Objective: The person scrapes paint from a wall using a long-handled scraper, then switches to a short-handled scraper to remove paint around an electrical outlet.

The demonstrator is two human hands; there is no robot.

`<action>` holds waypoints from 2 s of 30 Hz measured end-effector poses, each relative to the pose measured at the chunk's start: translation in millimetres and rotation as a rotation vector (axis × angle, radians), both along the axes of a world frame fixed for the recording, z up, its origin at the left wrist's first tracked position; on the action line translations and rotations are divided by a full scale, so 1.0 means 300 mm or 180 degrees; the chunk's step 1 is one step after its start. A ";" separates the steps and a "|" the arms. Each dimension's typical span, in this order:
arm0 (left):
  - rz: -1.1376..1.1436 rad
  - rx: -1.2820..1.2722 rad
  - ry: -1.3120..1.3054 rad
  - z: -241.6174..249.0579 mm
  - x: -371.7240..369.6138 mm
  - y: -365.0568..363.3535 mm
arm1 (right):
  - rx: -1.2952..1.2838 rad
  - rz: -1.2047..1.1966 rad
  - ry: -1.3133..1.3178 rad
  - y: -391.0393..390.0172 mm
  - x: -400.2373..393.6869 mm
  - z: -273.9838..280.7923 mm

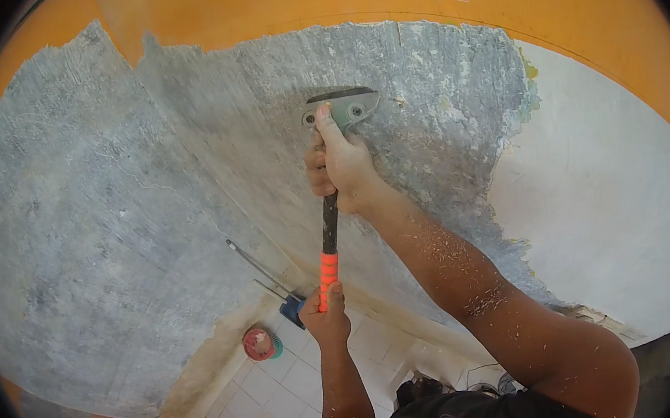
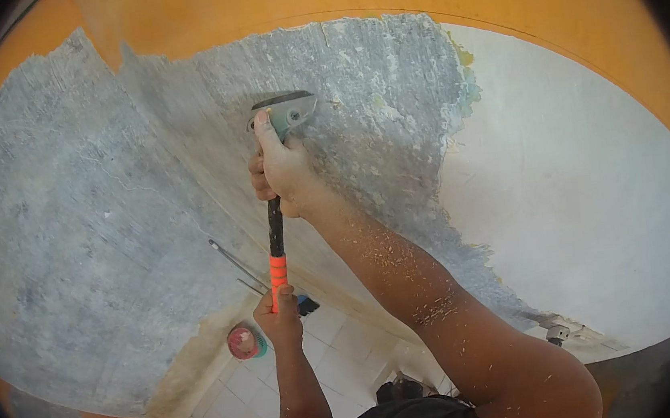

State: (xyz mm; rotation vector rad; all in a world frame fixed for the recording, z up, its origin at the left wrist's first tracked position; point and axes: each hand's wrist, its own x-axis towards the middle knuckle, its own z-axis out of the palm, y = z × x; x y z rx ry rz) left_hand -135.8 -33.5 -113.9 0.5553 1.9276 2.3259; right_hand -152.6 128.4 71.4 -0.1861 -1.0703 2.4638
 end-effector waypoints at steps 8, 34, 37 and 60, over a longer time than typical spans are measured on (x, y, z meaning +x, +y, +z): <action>-0.0087 -0.0196 -0.0180 -0.060 0.021 -0.025 | 0.0013 -0.0046 -0.0229 -0.002 0.006 -0.058; -0.1947 0.0512 -0.1053 0.071 0.028 -0.022 | 0.1082 -0.1342 0.0075 -0.020 0.158 -0.013; -0.1994 0.0288 -0.1086 0.074 0.056 -0.036 | 0.1079 -0.1447 0.0030 -0.020 0.175 -0.023; -0.1835 0.0479 -0.1474 0.164 0.120 -0.009 | 0.2029 -0.2031 -0.0552 0.033 0.090 0.000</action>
